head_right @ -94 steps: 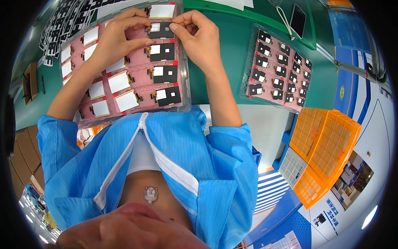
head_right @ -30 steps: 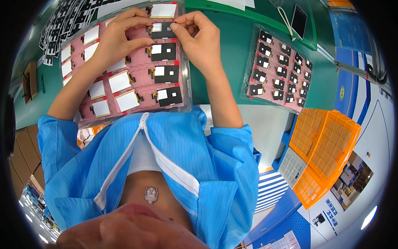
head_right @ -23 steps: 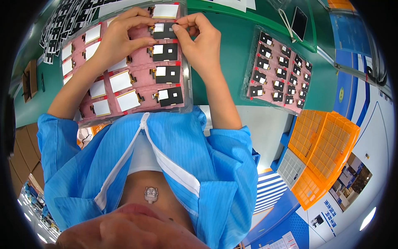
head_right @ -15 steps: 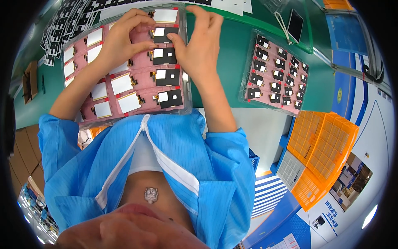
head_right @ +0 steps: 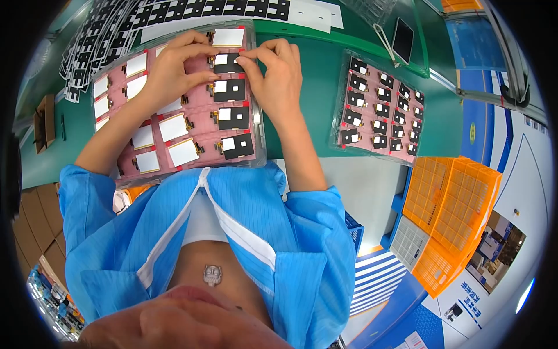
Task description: The person peels black labels from a strip and applies them by hand to small electronic modules arranged in a component tray.
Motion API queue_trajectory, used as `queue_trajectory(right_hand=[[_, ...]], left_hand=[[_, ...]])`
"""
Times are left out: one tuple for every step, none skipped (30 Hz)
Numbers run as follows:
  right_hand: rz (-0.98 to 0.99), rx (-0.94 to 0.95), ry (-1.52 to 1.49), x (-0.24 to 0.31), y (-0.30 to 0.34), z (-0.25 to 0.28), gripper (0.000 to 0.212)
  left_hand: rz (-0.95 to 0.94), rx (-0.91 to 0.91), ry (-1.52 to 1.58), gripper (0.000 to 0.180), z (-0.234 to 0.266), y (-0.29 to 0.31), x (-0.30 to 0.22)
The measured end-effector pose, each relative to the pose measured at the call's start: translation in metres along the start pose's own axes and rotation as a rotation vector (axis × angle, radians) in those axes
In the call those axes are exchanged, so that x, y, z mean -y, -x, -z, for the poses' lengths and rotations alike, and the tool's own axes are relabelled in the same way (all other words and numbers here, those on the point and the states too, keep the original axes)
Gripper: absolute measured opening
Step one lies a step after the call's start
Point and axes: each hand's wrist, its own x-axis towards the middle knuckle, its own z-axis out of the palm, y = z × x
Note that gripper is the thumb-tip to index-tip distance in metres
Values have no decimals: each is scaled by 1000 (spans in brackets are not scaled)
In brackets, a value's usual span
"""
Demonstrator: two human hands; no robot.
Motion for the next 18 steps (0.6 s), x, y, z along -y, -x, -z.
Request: queue_trajectory(right_hand=[[19, 13, -19, -4, -2, 1, 10], [22, 11, -18, -8, -4, 3, 10], [-54, 8, -177, -13, -8, 6, 10], [-128, 6, -337, -19, -12, 9, 11], [-203, -78, -399, -32, -18, 9, 15], [-233, -142, -361, -44, -26, 11, 15], [-262, -206, -324, -55, -35, 13, 15], [-224, -222, -258, -68, -45, 9, 14], [-208, -196, -229, -88, -55, 3, 14], [-195, -173, -194, -111, -64, -3, 13], [-163, -138, -82, -128, -72, -10, 13], [-137, -120, 1, -142, -80, -19, 14], [-110, -104, 87, -154, -87, -27, 14], [-114, -109, 112, -162, -94, -36, 17], [-142, -69, 156, -168, -99, -43, 18], [-173, -32, 204, -175, -103, -48, 20], [-150, -38, 266, -187, -104, -51, 23], [-138, -36, 313, -182, -105, -60, 24]], left_hand=[[18, 8, 1, 40, 0, 0, 1], [35, 16, 4, 41, 0, 0, 2], [33, 13, 2, 41, 0, 0, 2], [57, 23, 25, 40, 2, 2, 2], [74, 32, 48, 40, 2, 1, 2], [53, 36, 67, 39, 4, 0, 2], [32, 40, 85, 38, 7, -1, 3], [56, 43, 139, 33, 12, -1, 3], [39, 40, 139, 30, 20, -8, 5], [19, 41, 143, 26, 27, -18, 3], [-17, -9, 98, 19, 30, -33, 4], [-102, -56, 62, 14, 32, -51, 4], [-165, -72, 167, 11, 28, -72, 6], [-81, -34, 182, 9, 23, -91, 12], [-96, -16, 112, 9, 15, -111, 21], [-112, 2, 45, 9, 4, -130, 34], [-122, 64, 7, 12, -13, -151, 54], [-102, 120, -43, 14, -29, -163, 81]])
